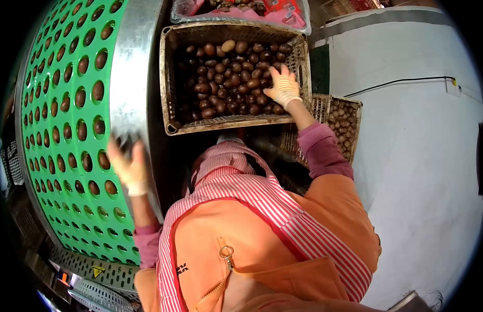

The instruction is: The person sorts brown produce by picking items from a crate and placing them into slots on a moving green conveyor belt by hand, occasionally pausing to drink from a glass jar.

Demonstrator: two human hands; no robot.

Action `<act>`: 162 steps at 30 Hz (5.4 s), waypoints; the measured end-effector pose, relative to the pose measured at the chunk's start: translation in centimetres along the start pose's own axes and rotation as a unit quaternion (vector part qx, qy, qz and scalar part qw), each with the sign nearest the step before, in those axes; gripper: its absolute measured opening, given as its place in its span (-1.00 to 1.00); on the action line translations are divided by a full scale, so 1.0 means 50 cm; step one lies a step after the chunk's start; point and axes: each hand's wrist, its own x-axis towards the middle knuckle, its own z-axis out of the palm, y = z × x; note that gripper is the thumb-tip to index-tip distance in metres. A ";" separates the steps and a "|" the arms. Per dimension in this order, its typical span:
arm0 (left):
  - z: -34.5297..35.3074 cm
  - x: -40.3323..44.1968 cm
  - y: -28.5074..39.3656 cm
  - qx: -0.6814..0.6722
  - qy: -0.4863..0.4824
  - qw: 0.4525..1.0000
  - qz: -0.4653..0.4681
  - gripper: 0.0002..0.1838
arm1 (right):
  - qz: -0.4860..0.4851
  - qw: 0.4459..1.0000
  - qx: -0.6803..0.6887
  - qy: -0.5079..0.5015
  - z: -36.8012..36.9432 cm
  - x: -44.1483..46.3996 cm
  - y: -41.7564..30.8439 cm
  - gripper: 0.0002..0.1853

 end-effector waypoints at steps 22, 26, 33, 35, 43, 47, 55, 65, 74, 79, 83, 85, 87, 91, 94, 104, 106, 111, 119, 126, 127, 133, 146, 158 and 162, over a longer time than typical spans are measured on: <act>0.666 0.017 -0.012 0.356 -0.648 0.671 0.058 -0.06 | -0.076 0.956 0.043 -0.279 0.041 0.141 0.098 -0.23; 0.661 0.014 -0.006 0.368 -0.649 0.664 0.050 -0.01 | -0.107 0.947 0.063 -0.295 0.055 0.139 0.112 -0.18; 0.630 0.007 -0.003 0.354 -0.634 0.680 -0.109 0.16 | -0.035 0.921 0.161 -0.354 0.038 0.133 0.077 -0.21; 0.628 -0.004 -0.015 0.301 -0.608 0.726 -0.117 0.22 | -0.027 0.911 0.214 -0.352 0.067 0.136 0.088 -0.24; 0.623 0.022 -0.097 0.047 -0.655 0.727 -0.199 0.42 | -0.002 0.811 0.427 -0.400 0.108 0.143 0.112 -0.21; 0.608 0.013 -0.095 0.093 -0.599 0.767 -0.212 0.40 | 0.021 0.721 0.539 -0.435 0.117 0.122 0.101 -0.12; 0.558 0.047 -0.098 0.043 -0.554 0.783 -0.280 0.21 | 0.127 0.587 0.663 -0.448 0.132 0.082 0.027 -0.28; 0.551 0.104 -0.069 -0.125 -0.480 0.843 -0.210 0.04 | 0.191 0.460 0.757 -0.422 0.098 0.088 -0.079 -0.29; 0.240 0.204 0.129 -0.107 -0.279 0.952 -0.065 0.11 | -0.036 0.573 0.704 -0.419 -0.165 0.074 -0.339 -0.43; -0.105 0.139 0.112 -0.139 -0.033 0.990 -0.015 0.09 | -0.197 0.537 0.653 -0.497 -0.180 -0.057 -0.670 -0.42; -0.362 -0.008 0.018 -0.136 0.130 0.981 -0.048 0.05 | -0.088 0.401 0.550 -0.727 -0.054 -0.211 -0.934 -0.54; -0.455 -0.096 -0.058 -0.167 0.182 0.967 -0.064 0.05 | 0.168 0.221 0.413 -0.867 0.045 -0.287 -1.042 -0.56; -0.515 -0.180 -0.171 -0.154 0.245 0.955 -0.070 0.06 | 0.044 0.303 0.382 -0.872 0.104 -0.406 -1.104 -0.57; -0.581 -0.326 -0.314 -0.233 0.297 0.917 -0.131 0.05 | -0.367 0.628 0.386 -0.568 0.169 -0.570 -1.157 -0.44; -0.607 -0.373 -0.329 -0.257 0.335 0.879 -0.220 -0.26 | -0.666 0.707 0.192 -0.140 0.176 -0.594 -1.205 -0.32; -0.760 -0.360 -0.392 0.109 0.470 0.824 -0.296 -0.39 | -0.681 0.717 -0.149 -0.009 0.072 -0.545 -1.378 -0.33; -0.796 -0.350 -0.369 0.152 0.387 0.830 -0.372 -0.36 | -0.701 0.684 -0.199 -0.033 0.091 -0.537 -1.412 -0.27; -0.859 -0.285 -0.313 0.255 0.334 0.784 -0.457 -0.38 | -0.754 0.653 0.062 -0.007 0.116 -0.614 -1.425 -0.40; -0.887 -0.249 -0.397 0.289 0.366 0.800 -0.378 -0.38 | -0.823 0.527 0.177 -0.115 0.267 -0.601 -1.437 -0.59; -0.709 -0.215 -0.434 0.367 0.282 0.869 -0.175 -0.58 | -0.635 0.672 0.359 -0.125 0.080 -0.477 -1.308 -0.73; -0.697 -0.223 -0.433 0.364 0.326 0.859 -0.154 -0.56 | -0.660 0.676 0.320 -0.073 0.062 -0.466 -1.263 -0.72; -0.611 -0.287 -0.259 0.278 0.219 0.879 -0.318 -0.61 | -0.690 0.713 -0.121 0.012 0.070 -0.459 -1.003 -0.50; -0.506 -0.408 -0.288 0.311 0.169 0.878 -0.322 -0.60 | -0.837 0.539 -0.066 0.067 0.192 -0.520 -1.098 -0.45; -0.723 -0.257 -0.448 0.378 0.246 0.879 -0.154 -0.63 | -0.688 0.708 0.132 0.083 0.068 -0.376 -0.781 -0.62; -0.676 -0.247 -0.405 0.333 0.276 0.894 -0.119 -0.52 | -0.525 0.809 0.216 0.155 0.046 -0.264 -0.570 -0.76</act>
